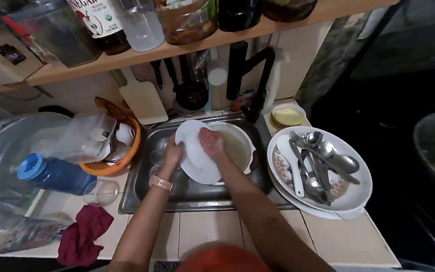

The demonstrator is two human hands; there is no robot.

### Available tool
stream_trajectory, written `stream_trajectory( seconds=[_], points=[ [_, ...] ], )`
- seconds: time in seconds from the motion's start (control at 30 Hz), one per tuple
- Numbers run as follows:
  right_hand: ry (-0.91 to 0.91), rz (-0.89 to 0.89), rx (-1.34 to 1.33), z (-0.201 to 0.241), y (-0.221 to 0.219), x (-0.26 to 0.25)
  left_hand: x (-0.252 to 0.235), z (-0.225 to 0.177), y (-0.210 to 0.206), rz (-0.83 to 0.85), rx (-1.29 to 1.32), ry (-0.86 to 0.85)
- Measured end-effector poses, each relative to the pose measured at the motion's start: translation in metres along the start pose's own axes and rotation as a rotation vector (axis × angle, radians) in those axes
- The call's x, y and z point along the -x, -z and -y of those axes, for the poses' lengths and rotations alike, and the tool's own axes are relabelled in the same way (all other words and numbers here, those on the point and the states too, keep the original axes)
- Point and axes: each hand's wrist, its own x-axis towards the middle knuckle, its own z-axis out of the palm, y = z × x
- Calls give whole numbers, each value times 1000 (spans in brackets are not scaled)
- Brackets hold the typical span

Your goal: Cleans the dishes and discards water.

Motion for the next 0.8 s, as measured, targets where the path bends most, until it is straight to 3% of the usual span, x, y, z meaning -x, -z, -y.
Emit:
stream_trajectory(
  seconds=[0.17, 0.3, 0.4, 0.53, 0.63, 0.73, 0.8],
  points=[
    [170, 267, 734, -23, -58, 48, -7, 1, -3, -26, 57, -45],
    [229, 363, 1375, -49, -29, 67, -6, -7, 14, -98, 22, -27],
    [71, 223, 1581, -41, 10, 49, -2, -9, 26, -121, 5, -24],
    [-134, -15, 1339, -19, 52, 12, -5, 1, 32, -146, 60, -51],
    [-221, -367, 1100, -1, 60, 15, -8, 3, 31, -155, 43, -34],
    [-169, -671, 515, -6, 70, 16, -8, 9, 30, -142, 0, -21],
    [-140, -587, 46, -3, 68, 9, -9, 12, 27, -117, 4, -8]
  ],
)
